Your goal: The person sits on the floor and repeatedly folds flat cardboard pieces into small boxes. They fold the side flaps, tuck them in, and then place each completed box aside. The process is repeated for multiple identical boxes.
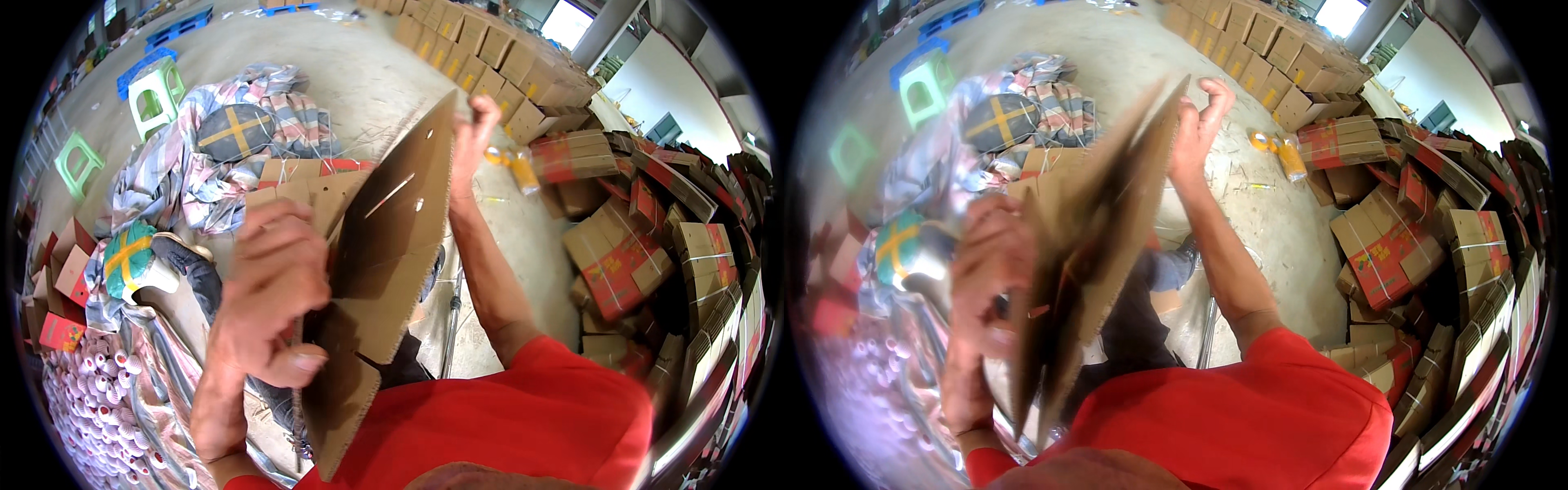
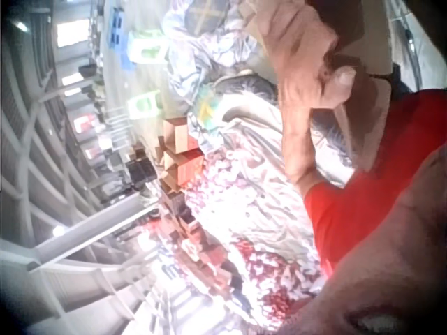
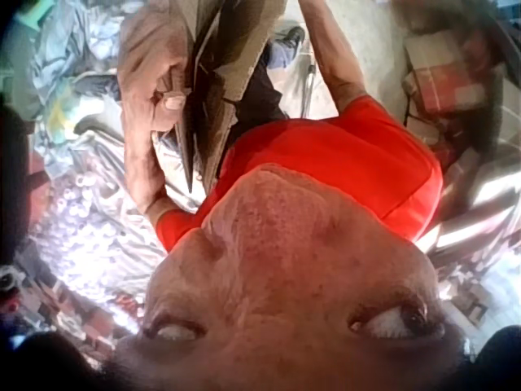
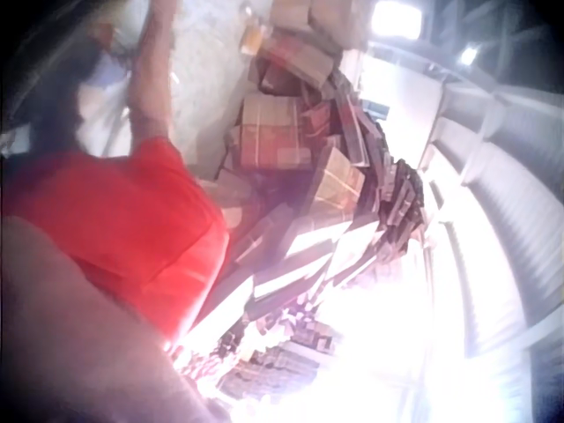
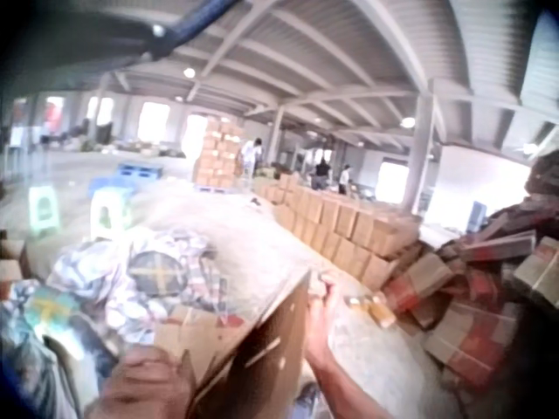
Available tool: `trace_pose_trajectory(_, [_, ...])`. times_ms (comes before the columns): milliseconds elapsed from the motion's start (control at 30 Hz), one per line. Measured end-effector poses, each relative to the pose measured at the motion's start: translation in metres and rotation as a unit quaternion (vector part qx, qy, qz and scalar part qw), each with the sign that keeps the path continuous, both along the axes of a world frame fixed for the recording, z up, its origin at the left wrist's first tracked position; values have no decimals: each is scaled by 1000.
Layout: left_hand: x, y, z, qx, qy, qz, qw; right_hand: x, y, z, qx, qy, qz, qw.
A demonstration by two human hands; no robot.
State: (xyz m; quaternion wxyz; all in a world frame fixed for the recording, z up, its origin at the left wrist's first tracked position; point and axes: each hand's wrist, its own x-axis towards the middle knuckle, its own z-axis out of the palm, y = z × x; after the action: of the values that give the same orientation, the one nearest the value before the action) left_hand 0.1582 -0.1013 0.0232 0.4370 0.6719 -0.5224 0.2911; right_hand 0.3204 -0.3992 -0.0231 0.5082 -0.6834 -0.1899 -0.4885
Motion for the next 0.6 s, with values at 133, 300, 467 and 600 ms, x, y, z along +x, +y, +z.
trace_pose_trajectory(133, [9, 27, 7, -1, -4, 57, 998, -6, -19, 19, -92, 2, 127, 988])
trace_pose_trajectory(300, [20, 37, 13, -7, 19, 163, 986, -15, -5, 35, -191, 20, 216, 957])
trace_pose_trajectory(467, [38, 39, 22, 55, 24, 199, 978, -4, 35, 56, -285, 1, 217, 934])
trace_pose_trajectory(600, [52, 33, 36, 128, 38, 193, 972, 4, 77, 63, -331, -45, 287, 898])
